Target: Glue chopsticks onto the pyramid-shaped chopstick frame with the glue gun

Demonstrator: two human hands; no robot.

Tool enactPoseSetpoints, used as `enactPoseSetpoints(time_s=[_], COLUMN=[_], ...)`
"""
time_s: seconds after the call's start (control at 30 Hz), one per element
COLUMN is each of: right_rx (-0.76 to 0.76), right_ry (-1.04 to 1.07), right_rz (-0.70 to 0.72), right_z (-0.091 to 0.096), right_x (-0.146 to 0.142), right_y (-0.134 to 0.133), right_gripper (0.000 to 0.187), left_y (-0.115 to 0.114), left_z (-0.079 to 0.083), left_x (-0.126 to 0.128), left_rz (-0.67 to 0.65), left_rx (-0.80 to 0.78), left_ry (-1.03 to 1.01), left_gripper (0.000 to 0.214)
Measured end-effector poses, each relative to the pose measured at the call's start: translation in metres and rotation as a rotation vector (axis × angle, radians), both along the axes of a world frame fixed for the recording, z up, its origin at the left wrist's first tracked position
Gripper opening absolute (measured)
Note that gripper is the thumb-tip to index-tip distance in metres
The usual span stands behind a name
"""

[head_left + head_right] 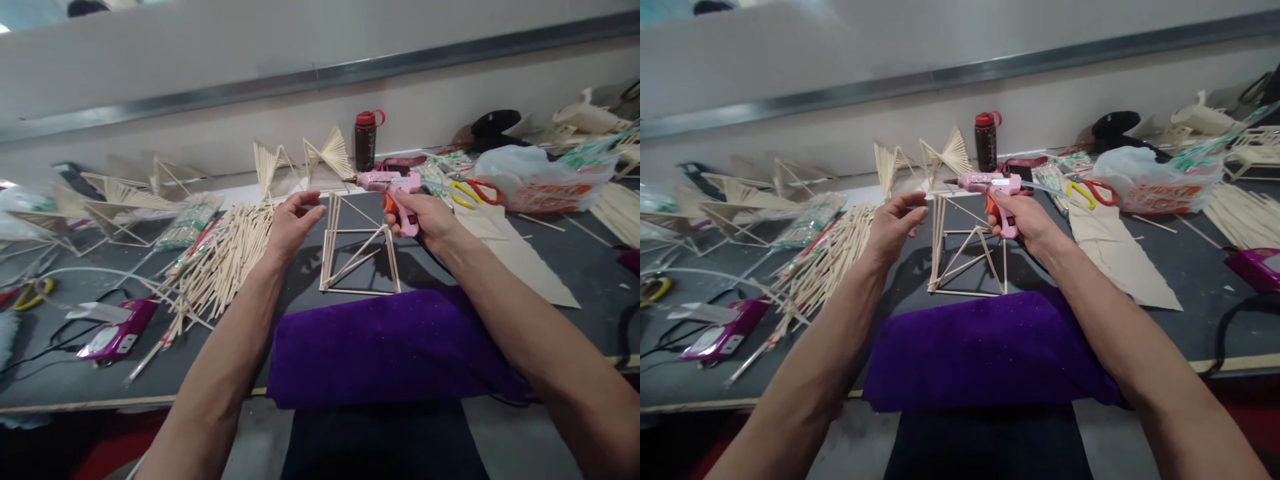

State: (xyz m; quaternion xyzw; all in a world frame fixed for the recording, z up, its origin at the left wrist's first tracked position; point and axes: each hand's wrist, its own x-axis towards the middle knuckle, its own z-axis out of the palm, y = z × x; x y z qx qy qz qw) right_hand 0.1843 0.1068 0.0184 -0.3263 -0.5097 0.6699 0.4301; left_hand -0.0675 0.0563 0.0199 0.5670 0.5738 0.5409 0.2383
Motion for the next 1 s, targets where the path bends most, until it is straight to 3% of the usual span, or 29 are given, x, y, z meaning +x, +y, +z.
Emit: enactPoseSetpoints(time_s=[0.23, 0.57, 0.8, 1.0], right_rx=[-0.002, 0.078, 0.309, 0.571], right_ry=[-0.031, -0.045, -0.321, -0.506], right_rz=[0.003, -0.047, -0.049, -0.080], right_z=[0.001, 0.002, -0.004, -0.016], right_x=[-0.005, -0.004, 0.027, 0.027], right_y=[0.002, 0.004, 0.004, 0.010], right_gripper=[0.036, 0.034, 0.031, 0.024], left_y=[0.002, 0.004, 0.000, 0.000], left_z=[-0.005, -0.009, -0.011, -0.018], left_x=[0.006, 0.003, 0.009, 0.011], left_rz=[-0.060, -0.029, -0.040, -0.081], left_rx=[-0.022, -0.016, -0.060, -0.094], left_ry=[-0.021, 0.018, -0.077, -0.054], left_gripper=[0.035, 0.032, 0.026, 0.025])
